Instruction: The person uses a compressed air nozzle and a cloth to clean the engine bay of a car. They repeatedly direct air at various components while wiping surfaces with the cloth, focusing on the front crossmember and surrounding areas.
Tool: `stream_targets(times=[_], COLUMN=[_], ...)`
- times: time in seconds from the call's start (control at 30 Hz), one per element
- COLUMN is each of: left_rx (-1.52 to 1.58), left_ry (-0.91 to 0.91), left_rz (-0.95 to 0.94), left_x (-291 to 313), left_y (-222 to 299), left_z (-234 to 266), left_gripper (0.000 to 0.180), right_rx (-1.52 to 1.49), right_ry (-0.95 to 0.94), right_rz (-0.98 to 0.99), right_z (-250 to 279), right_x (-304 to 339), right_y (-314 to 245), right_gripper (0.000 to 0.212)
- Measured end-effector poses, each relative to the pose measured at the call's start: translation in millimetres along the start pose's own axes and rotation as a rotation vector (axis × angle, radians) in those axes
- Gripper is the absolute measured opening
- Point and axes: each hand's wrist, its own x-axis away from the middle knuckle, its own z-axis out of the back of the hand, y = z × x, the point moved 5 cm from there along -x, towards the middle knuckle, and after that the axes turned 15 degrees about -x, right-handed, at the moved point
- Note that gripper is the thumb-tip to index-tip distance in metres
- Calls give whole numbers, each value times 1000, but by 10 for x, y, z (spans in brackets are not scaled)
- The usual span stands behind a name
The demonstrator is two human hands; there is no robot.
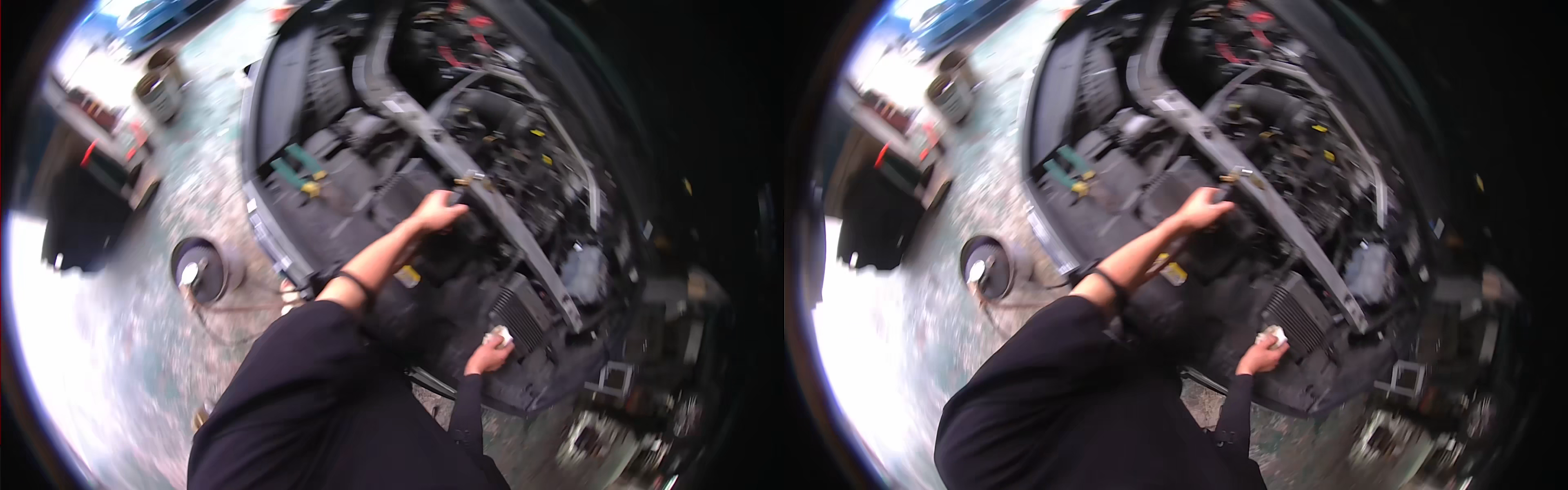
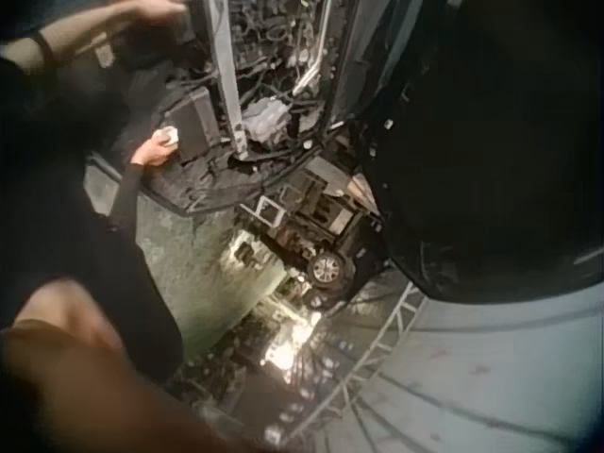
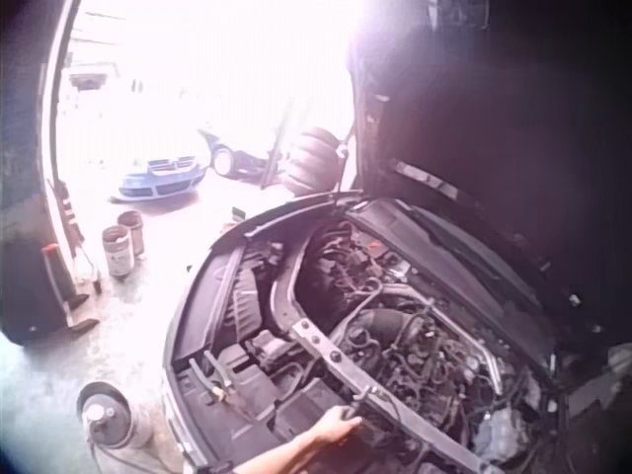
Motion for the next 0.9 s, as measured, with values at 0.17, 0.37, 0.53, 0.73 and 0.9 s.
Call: stream_targets(times=[0.17,0.37,0.53,0.73,0.9], left_rx=[122,108,105,105,103], left_ry=[-95,-69,-81,-103,-113], left_rz=[-90,-69,-70,-64,-83], left_x=[-19,15,15,-23,-28], left_y=[-32,67,62,27,22], left_z=[-25,-36,-53,-63,-69], left_gripper=[18,19,20,23,23], right_rx=[-87,-83,-83,-71,-82], right_ry=[26,18,24,25,26], right_rz=[32,51,44,81,81], right_z=[-25,10,7,5,3], right_x=[-4,-28,-38,-55,-54], right_y=[-47,-113,-75,-58,-59], right_gripper=[30,23,23,20,20])
